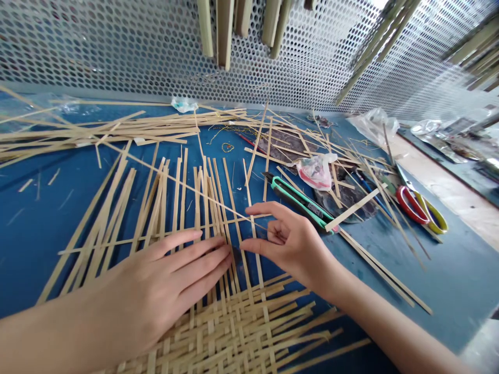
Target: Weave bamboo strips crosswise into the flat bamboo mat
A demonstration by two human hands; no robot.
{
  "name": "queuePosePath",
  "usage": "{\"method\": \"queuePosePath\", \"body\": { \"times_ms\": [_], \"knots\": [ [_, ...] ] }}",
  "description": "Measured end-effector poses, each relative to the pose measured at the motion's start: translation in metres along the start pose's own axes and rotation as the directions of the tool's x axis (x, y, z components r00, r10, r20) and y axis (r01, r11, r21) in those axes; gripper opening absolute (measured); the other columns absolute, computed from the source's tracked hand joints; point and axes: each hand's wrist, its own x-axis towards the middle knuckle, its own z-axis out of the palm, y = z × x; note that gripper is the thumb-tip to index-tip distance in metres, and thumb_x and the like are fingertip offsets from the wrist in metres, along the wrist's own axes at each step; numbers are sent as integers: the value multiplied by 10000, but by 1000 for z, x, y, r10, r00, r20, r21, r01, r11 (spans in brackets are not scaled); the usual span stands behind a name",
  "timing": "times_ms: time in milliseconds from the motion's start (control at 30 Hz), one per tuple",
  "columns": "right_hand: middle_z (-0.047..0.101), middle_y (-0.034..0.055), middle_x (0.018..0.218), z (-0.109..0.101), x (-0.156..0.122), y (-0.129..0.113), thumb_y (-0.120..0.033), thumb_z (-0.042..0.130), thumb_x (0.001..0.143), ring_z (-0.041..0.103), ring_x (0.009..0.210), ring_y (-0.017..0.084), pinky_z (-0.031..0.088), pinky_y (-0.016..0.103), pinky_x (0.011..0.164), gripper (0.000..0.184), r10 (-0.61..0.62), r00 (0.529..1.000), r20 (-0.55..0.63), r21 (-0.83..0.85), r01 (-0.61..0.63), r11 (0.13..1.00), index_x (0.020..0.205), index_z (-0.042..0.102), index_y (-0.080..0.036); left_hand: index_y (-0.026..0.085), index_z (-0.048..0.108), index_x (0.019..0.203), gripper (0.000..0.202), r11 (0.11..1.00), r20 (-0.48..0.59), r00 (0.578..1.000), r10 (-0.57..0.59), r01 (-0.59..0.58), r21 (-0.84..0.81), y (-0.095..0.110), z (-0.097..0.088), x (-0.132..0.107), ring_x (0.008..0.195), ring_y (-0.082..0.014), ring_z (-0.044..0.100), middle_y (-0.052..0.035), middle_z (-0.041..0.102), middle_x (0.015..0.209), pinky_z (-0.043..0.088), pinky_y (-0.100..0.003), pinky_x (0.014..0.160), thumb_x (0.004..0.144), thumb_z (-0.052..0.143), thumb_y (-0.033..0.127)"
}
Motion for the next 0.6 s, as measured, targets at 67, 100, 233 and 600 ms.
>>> {"method": "queuePosePath", "body": {
  "times_ms": [67,100,233,600],
  "knots": [
    [340,-113,592,-3,0,0,-225,771,779,311,481,72,265,233,477,344,-16,999,-41,-35,15,999,1103,663,-179,176,514,1399,501,1000,4,1000,-10,10,-24,-2,0,-2,1421,-211,351,-33,521,1474,22,-418,1272,938,334,258],
    [334,-114,584,-4,1,1,-209,759,787,311,480,74,265,235,481,338,-26,998,-58,-60,22,998,1110,662,-178,175,504,1407,507,1000,7,1000,-6,6,-30,-4,-1,-4,1448,-208,308,-27,496,1495,25,-416,1273,934,332,231],
    [309,-118,539,-10,3,5,-184,711,814,299,469,84,254,246,490,268,-39,990,-135,-153,18,988,1079,676,-161,204,563,1337,488,997,-36,998,-44,41,-60,-16,-10,-4,1397,-154,382,7,580,1410,155,-344,1254,905,363,99],
    [318,-111,511,-11,10,15,-178,676,808,293,471,85,250,254,513,117,-24,986,-168,-168,-5,986,916,697,-139,217,652,1032,326,963,-118,956,-267,259,-79,-44,-13,21,1067,-172,565,-9,672,1072,393,-349,961,1047,336,295]
  ]
}}
